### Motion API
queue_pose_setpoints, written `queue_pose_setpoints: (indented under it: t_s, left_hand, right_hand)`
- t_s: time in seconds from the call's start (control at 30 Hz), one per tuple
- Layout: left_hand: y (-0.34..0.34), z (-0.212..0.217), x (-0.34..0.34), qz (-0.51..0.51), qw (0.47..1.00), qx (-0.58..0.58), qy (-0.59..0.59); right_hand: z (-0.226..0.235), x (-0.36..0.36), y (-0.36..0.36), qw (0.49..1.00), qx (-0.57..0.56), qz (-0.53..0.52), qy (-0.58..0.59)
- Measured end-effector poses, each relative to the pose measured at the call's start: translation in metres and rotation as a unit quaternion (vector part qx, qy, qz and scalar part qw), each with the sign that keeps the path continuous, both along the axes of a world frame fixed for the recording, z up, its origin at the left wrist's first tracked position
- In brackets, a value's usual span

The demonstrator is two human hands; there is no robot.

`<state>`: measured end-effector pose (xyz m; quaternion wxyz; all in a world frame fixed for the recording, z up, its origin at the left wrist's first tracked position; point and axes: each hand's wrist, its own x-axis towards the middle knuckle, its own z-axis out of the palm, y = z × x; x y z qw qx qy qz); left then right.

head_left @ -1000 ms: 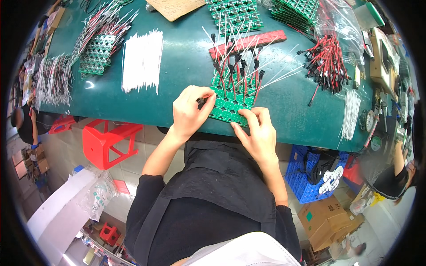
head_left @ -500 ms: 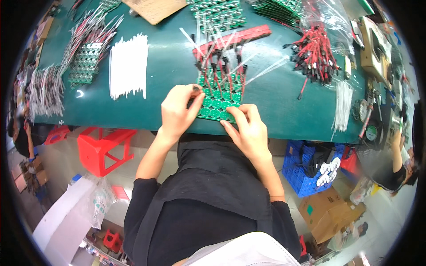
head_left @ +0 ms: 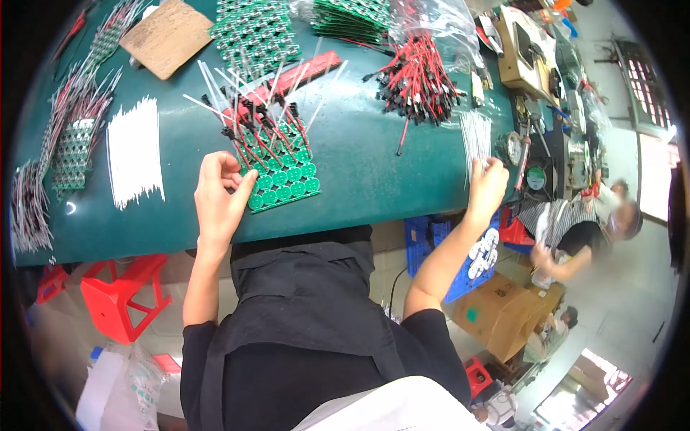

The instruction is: The recorder inserts wires into green circuit boards and then uses a soldering iron to secure them.

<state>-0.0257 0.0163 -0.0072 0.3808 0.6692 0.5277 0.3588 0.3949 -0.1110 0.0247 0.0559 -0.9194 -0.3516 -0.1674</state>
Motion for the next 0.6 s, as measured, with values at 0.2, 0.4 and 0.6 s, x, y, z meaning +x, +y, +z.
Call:
queue_pose_setpoints:
  t_s: [0.2, 0.4, 0.6]
  left_hand:
    - [0.002, -0.005, 0.001, -0.020, 0.999, 0.014, -0.035]
    - [-0.004, 0.007, -0.017, -0.019, 0.998, 0.020, -0.065]
    - [0.010, 0.032, -0.056, 0.012, 0.998, 0.053, -0.025]
  right_hand:
    - [-0.023, 0.037, -0.001, 0.996, -0.069, 0.042, 0.027]
    - [-0.024, 0.062, 0.010, 0.984, -0.100, 0.150, 0.000]
    - [-0.018, 0.105, -0.031, 0.988, -0.054, 0.143, -0.004]
